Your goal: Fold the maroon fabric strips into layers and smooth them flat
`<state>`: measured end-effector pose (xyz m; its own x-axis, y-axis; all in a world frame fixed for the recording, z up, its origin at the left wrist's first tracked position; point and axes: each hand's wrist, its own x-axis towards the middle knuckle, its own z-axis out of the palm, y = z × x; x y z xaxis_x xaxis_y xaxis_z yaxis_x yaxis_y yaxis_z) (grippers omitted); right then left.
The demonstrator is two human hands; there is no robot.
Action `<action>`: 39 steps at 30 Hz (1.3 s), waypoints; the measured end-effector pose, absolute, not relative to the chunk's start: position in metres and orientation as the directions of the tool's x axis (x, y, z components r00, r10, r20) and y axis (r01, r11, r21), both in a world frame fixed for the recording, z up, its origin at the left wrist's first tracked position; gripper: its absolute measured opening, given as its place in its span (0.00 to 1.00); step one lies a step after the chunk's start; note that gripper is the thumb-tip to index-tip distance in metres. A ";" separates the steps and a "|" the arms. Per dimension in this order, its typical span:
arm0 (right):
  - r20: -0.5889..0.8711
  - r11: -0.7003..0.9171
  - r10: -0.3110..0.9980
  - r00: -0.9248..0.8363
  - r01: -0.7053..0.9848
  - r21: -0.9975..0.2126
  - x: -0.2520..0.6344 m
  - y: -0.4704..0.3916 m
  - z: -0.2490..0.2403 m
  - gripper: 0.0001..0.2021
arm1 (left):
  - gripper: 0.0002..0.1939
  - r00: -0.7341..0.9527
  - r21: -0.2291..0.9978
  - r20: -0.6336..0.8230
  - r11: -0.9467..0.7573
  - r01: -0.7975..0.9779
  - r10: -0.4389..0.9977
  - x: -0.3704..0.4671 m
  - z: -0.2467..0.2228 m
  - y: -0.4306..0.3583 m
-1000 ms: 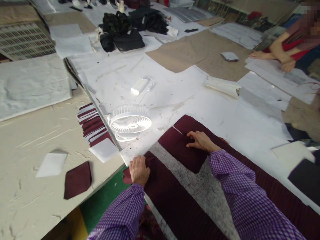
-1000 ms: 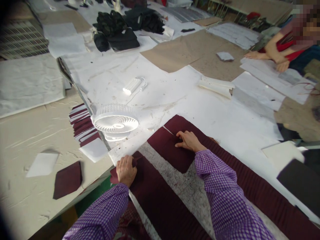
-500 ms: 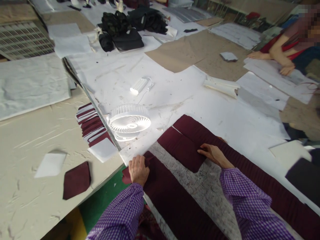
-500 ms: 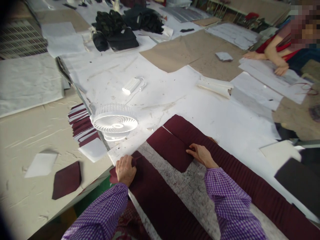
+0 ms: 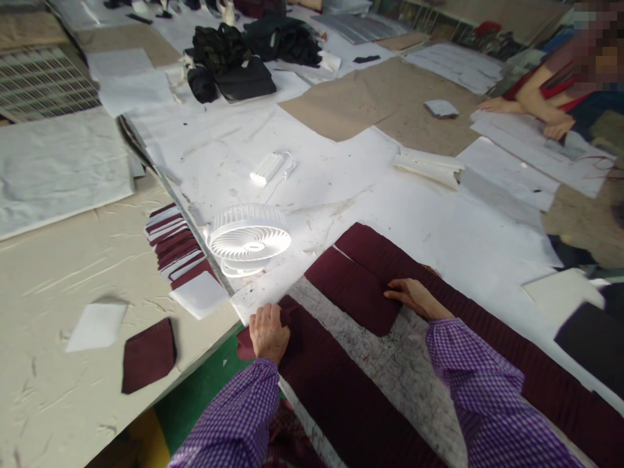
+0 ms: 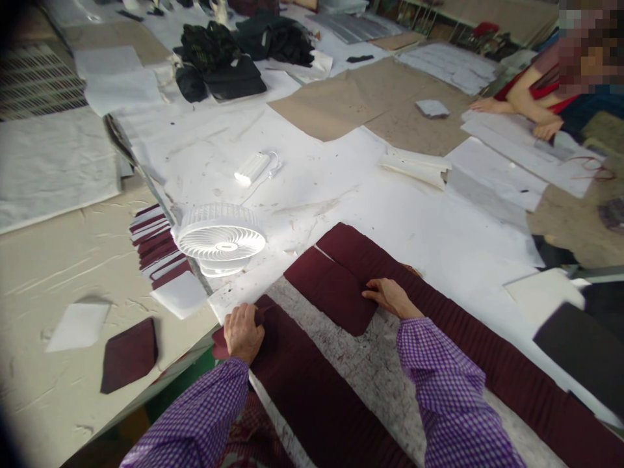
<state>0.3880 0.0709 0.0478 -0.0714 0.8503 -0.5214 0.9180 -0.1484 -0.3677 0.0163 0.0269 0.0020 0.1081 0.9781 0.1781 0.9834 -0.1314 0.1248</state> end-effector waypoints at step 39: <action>-0.484 -0.139 0.873 0.052 0.979 -0.146 0.374 0.063 0.048 0.13 | 0.08 0.102 0.132 0.179 -0.126 0.983 0.979 0.016 0.001 0.026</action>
